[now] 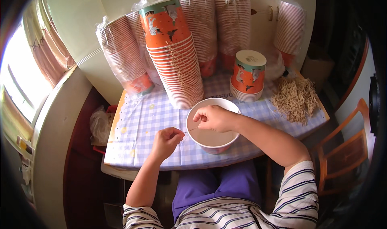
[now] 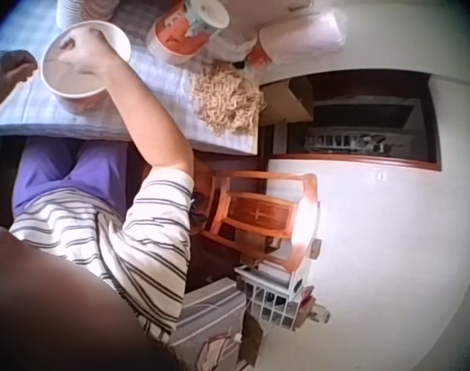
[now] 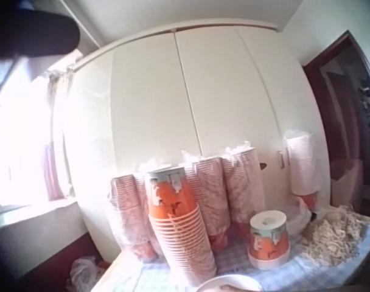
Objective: Preparing paper buckets by threading handle strings and stacking them.
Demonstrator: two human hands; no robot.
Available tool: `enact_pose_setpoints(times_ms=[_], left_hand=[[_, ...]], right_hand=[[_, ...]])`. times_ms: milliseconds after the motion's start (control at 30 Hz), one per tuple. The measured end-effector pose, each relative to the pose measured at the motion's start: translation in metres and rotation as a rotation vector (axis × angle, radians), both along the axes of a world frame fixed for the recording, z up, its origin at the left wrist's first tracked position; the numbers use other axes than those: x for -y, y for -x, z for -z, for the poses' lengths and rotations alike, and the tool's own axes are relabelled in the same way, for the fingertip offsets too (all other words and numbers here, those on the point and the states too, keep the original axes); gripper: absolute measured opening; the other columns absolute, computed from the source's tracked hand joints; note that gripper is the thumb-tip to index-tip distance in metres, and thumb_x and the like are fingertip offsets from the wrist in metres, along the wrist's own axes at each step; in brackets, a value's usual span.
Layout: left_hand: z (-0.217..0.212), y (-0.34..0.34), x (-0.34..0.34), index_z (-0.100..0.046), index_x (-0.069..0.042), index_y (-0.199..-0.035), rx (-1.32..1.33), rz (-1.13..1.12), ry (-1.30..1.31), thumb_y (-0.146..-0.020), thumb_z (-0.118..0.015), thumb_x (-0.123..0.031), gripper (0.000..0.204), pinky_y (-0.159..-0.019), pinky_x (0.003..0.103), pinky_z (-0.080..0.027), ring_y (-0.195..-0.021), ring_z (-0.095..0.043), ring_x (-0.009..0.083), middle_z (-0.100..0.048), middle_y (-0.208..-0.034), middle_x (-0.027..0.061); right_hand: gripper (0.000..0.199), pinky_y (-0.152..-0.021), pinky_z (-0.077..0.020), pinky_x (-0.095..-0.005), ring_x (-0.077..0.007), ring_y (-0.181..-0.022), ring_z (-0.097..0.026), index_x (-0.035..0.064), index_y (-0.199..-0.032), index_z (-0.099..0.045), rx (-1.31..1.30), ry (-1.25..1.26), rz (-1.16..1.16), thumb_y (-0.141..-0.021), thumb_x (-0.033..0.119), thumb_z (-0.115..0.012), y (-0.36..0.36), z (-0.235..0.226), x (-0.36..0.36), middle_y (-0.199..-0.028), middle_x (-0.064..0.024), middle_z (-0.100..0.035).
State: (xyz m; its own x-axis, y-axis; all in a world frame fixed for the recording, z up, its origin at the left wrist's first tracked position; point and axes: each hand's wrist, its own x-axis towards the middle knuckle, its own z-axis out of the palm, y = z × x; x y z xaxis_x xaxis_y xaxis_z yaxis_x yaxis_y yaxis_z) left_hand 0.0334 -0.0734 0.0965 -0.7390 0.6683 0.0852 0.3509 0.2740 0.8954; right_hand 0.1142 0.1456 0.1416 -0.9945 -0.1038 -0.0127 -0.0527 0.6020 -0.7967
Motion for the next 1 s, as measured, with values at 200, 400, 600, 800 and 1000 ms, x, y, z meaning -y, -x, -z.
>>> enact_pose_setpoints(times_ms=[200, 400, 600, 800, 1000], left_hand=[[0.007, 0.004, 0.019, -0.066, 0.003, -0.086, 0.325, 0.020, -0.209, -0.084, -0.061, -0.010, 0.015, -0.067, 0.024, -0.049, -0.070, -0.060, 0.0102, -0.065, -0.076, 0.0054], [0.015, -0.007, 0.028, -0.065, 0.001, -0.084, 0.418, 0.053, -0.311, -0.085, -0.061, -0.009, 0.011, -0.070, 0.026, -0.049, -0.072, -0.060, 0.0119, -0.066, -0.079, 0.0063], [0.024, -0.017, 0.037, -0.066, 0.002, -0.086, 0.459, 0.099, -0.356, -0.085, -0.062, -0.009, 0.011, -0.071, 0.025, -0.049, -0.075, -0.060, 0.0110, -0.065, -0.080, 0.0056], [0.029, -0.036, 0.039, -0.065, 0.002, -0.088, 0.435, 0.140, -0.361, -0.086, -0.061, -0.007, 0.010, -0.073, 0.024, -0.048, -0.077, -0.059, 0.0101, -0.065, -0.083, 0.0050], [0.010, -0.046, 0.030, -0.064, -0.001, -0.086, 0.036, 0.265, -0.473, -0.086, -0.061, -0.006, 0.006, -0.083, 0.028, -0.042, -0.098, -0.055, 0.0139, -0.062, -0.104, 0.0106]], right_hand=[[0.033, -0.078, -0.0498, -0.0309, -0.0207, -0.085, -0.064, -0.0014, -0.106, -0.061, 0.057, 0.030, 0.032, -0.080, 0.018, -0.068, -0.016, -0.017, 0.004, -0.091, -0.0123, -0.066], [0.060, -0.076, -0.0504, -0.0328, -0.0244, -0.082, -0.065, -0.0029, -0.109, -0.061, 0.025, -0.271, 0.024, -0.073, 0.044, -0.073, -0.030, -0.012, 0.028, -0.089, -0.0146, -0.066], [0.048, -0.087, -0.0479, -0.0396, -0.0319, -0.099, -0.061, -0.0006, -0.108, -0.061, -0.046, -0.404, -0.030, -0.073, 0.032, -0.066, -0.040, -0.012, 0.038, -0.106, -0.0174, -0.064], [0.037, -0.074, -0.0491, -0.0369, -0.0275, -0.085, -0.063, 0.0056, -0.105, -0.063, -0.283, -0.499, 0.021, -0.073, 0.023, -0.069, -0.048, -0.004, 0.026, -0.092, -0.0108, -0.065], [0.036, -0.070, -0.0492, -0.0335, -0.0228, -0.077, -0.062, 0.0077, -0.104, -0.064, -0.150, -0.465, -0.006, -0.072, 0.023, -0.072, -0.063, -0.034, 0.020, -0.083, -0.0076, -0.062]])
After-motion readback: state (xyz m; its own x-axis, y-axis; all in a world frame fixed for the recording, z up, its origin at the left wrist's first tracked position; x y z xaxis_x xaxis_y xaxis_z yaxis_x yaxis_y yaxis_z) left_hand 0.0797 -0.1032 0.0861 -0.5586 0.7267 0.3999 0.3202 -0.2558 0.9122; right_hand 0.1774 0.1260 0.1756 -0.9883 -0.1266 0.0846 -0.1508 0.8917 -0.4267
